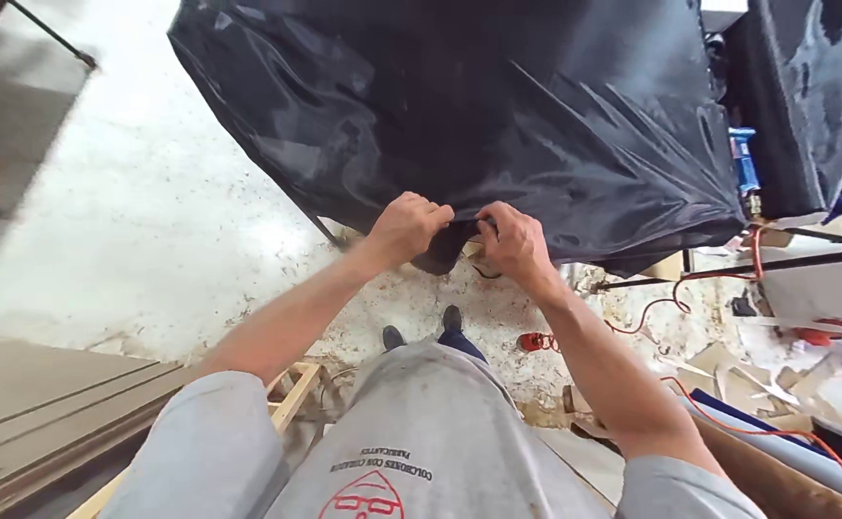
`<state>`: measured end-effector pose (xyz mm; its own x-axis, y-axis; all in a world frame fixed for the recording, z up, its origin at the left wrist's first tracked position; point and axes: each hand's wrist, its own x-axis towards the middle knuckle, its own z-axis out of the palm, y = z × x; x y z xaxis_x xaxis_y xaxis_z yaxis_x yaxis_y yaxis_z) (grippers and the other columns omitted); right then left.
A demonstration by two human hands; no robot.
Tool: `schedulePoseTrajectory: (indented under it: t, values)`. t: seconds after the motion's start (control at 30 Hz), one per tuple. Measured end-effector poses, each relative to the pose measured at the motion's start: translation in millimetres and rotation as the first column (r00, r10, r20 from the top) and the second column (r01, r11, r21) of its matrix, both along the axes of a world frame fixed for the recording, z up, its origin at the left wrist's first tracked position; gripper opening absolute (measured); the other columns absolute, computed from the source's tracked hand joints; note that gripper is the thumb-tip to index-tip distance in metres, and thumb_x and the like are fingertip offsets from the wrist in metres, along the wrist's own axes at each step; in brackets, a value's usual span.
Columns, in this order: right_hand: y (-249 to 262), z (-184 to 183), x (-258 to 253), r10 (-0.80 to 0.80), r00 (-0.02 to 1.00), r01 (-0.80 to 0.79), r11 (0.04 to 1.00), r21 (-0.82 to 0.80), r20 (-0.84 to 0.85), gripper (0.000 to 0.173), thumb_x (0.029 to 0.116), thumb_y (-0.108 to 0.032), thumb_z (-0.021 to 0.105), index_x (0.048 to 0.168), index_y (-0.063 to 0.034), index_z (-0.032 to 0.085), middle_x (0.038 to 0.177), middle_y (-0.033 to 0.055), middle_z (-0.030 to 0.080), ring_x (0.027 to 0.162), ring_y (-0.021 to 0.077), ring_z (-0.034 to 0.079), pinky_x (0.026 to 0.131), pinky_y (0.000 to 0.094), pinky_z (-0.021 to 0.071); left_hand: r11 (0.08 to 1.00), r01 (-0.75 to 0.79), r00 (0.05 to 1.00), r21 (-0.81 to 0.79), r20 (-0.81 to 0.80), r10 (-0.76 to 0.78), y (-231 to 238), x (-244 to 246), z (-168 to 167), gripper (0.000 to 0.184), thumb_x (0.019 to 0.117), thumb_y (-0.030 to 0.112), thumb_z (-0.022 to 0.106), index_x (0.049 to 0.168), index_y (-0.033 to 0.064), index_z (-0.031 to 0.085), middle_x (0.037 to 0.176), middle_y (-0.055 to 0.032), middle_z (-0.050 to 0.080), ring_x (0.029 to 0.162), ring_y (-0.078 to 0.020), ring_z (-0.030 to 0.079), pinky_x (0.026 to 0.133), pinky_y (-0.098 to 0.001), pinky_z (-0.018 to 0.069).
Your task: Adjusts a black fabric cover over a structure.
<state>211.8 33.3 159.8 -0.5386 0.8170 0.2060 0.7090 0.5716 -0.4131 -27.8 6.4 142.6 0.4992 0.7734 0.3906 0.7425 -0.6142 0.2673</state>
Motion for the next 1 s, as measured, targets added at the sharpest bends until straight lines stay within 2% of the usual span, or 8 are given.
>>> schedulePoseTrajectory:
  t: [0.1,0.27,0.4,0.53,0.7,0.77,0.87,1.0]
  values:
    - [1.4,29.5,1.2,-0.006,0.999,0.009,0.999,0.054,-0.044,0.017,0.1024,-0.015,0.059,0.114,-0.0049,0.067,0.096,0.0154,0.071,0.080,0.0320,0.071,0.069,0.0533,0.0580,0.995,0.012,0.999,0.094,-0.042,-0.008,14.9,-0.8,31.9,0.019,0.1004,0.000,0.052,0.109,0.0020,0.069,0.094,-0.0166,0.072,0.093,-0.0355,0.071,0.090,-0.0507,0.0559]
    - [-10.4,54.5,3.7,0.035,0.990,0.019,0.926,0.377,-0.135,0.018,0.1032,-0.009,0.056,0.116,-0.0004,0.066,0.109,0.0174,0.069,0.095,0.0296,0.071,0.080,0.0434,0.0599,0.833,0.029,0.998,0.552,-0.068,0.010,11.1,-4.7,63.4,0.024,0.1018,-0.002,0.052,0.117,0.0041,0.069,0.100,-0.0144,0.075,0.098,-0.0314,0.072,0.100,-0.0455,0.0515]
    - [-29.5,14.1,8.8,0.094,0.989,-0.046,0.926,0.375,-0.110,0.017,0.0996,-0.006,0.057,0.107,0.0011,0.070,0.112,0.0174,0.072,0.106,0.0308,0.072,0.089,0.0438,0.0603,0.866,0.151,0.985,0.477,-0.151,-0.089,-11.1,-11.3,22.8,0.023,0.1025,0.002,0.052,0.115,0.0038,0.070,0.109,-0.0153,0.076,0.104,-0.0313,0.072,0.104,-0.0468,0.0508]
    - [-39.0,-43.4,6.1,0.091,0.988,-0.052,0.958,0.281,-0.125,0.014,0.1001,-0.008,0.057,0.104,-0.0016,0.069,0.110,0.0139,0.073,0.104,0.0277,0.072,0.086,0.0413,0.0610,0.927,0.127,0.990,0.354,-0.100,-0.097,-16.9,-13.1,-27.5,0.023,0.1013,0.004,0.054,0.115,0.0066,0.072,0.105,-0.0119,0.076,0.103,-0.0292,0.072,0.103,-0.0456,0.0512]
    - [-35.1,-25.3,-0.4,0.070,0.980,-0.008,0.948,0.319,-0.184,0.014,0.0983,-0.007,0.058,0.102,-0.0017,0.070,0.107,0.0134,0.073,0.100,0.0256,0.072,0.086,0.0388,0.0608,0.990,-0.040,0.999,0.139,0.021,0.037,-12.3,-0.8,-16.9,0.048,0.0937,0.037,0.070,0.135,0.0121,0.065,0.119,-0.0091,0.073,0.115,-0.0269,0.068,0.115,-0.0522,0.0401]
    - [-31.0,-10.9,-1.0,0.077,0.981,-0.011,0.940,0.341,-0.180,0.013,0.0983,-0.007,0.058,0.102,-0.0014,0.070,0.106,0.0133,0.073,0.098,0.0253,0.072,0.085,0.0382,0.0609,0.986,-0.078,0.997,0.150,0.001,0.078,0.7,2.9,-8.7,0.044,0.0939,0.029,0.071,0.133,0.0102,0.065,0.108,-0.0118,0.074,0.104,-0.0300,0.070,0.113,-0.0540,0.0411]
    - [-23.4,10.9,-0.3,0.081,0.984,-0.017,0.926,0.376,-0.156,0.013,0.0990,-0.007,0.059,0.103,-0.0009,0.069,0.105,0.0140,0.073,0.097,0.0271,0.072,0.083,0.0393,0.0608,0.960,-0.141,0.989,0.242,-0.015,0.149,19.7,4.5,15.3,0.024,0.0893,0.004,0.065,0.113,0.0029,0.070,0.095,-0.0173,0.074,0.093,-0.0369,0.072,0.103,-0.0556,0.0485]
    - [-24.1,17.9,4.9,0.077,0.986,-0.008,0.906,0.422,-0.148,0.013,0.0998,-0.007,0.059,0.103,-0.0005,0.069,0.109,0.0155,0.073,0.103,0.0292,0.072,0.086,0.0402,0.0605,0.841,-0.141,0.980,0.523,-0.046,0.192,22.8,-8.2,33.9,0.011,0.0972,0.002,0.058,0.104,0.0029,0.068,0.091,-0.0178,0.068,0.088,-0.0367,0.067,0.085,-0.0493,0.0519]
